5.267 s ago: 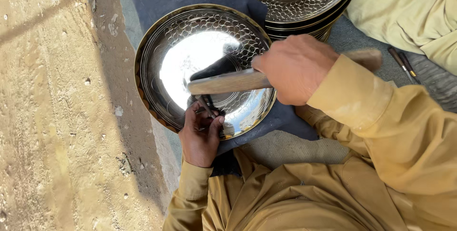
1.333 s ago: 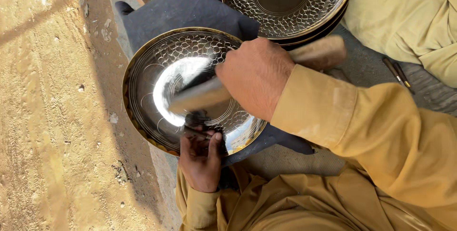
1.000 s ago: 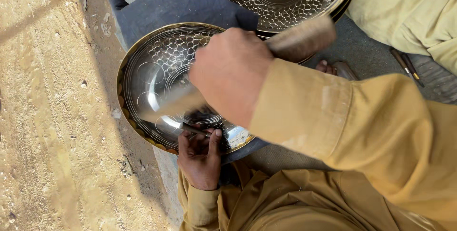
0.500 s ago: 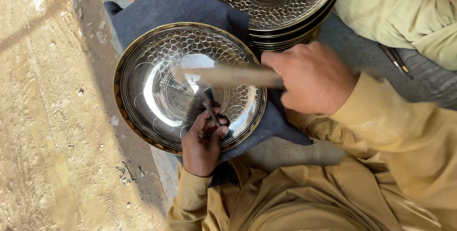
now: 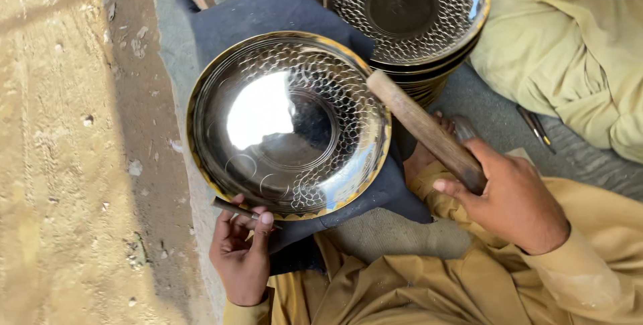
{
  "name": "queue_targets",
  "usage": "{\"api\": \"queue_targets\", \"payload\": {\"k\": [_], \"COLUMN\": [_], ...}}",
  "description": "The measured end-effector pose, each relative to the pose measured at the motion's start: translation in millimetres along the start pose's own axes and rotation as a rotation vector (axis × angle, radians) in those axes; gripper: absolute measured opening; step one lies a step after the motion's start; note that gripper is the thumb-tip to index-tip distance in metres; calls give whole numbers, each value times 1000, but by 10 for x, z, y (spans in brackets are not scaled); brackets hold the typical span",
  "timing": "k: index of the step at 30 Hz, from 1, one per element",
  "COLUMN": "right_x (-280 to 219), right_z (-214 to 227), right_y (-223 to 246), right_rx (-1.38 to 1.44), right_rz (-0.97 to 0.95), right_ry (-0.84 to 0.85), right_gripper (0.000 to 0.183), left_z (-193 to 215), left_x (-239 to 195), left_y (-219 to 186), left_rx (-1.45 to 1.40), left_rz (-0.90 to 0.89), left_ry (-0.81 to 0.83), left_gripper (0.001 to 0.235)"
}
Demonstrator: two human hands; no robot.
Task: The person sits on the floor and uses a wooden mallet to hammer a small metal punch against a metal plate, creating a textured pattern. The person repeatedly strikes the plate with the mallet while holding the punch in place.
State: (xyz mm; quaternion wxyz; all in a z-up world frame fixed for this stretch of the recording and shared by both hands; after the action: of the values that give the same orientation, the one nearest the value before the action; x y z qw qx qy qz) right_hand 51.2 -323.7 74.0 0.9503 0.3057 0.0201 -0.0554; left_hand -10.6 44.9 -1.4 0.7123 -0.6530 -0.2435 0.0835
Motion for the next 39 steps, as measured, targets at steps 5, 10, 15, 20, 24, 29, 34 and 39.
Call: {"api": "queue_targets", "payload": {"k": [5, 10, 15, 20, 24, 29, 34, 39], "right_x": [138, 421, 810, 566, 246, 393, 557, 792], "right_z": [-65, 69, -119, -12, 334, 80, -264, -400], "right_y": [243, 472, 753, 839, 712, 728, 753, 662], "right_rx": [-141, -300, -79, -22, -81, -128, 38, 30], "right_rz": [66, 191, 344, 351, 255, 213, 481, 349], "right_ry": [78, 37, 20, 62, 115, -3, -116, -67], "right_gripper": [53, 53, 81, 67, 78, 50, 59, 56], "left_z": [119, 215, 212, 394, 530, 403, 204, 24], "left_x": [-115, -26, 50, -168, -479, -98, 350, 208], "left_y": [39, 43, 211, 207, 95, 3, -123, -410], "left_rx": [67, 71, -33, 172, 104, 202, 206, 462], "left_rz": [34, 29, 72, -45, -149, -326, -279, -541], "left_ry": [-136, -134, -67, -87, -296, -144, -85, -131], "left_gripper": [50, 49, 56, 32, 42, 15, 43, 34]}}
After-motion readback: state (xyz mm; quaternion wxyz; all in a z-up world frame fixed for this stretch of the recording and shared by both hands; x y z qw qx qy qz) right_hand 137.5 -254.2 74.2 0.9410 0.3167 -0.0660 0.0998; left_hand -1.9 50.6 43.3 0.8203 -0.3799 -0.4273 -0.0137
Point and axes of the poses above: each hand's wrist, its own x-axis towards the middle knuckle, its own z-axis out of the back of the hand, y = z × x, the point moved 4 cm from there along x, towards the middle knuckle, and after that the axes turned 7 degrees about -z, right-handed, at the moved point
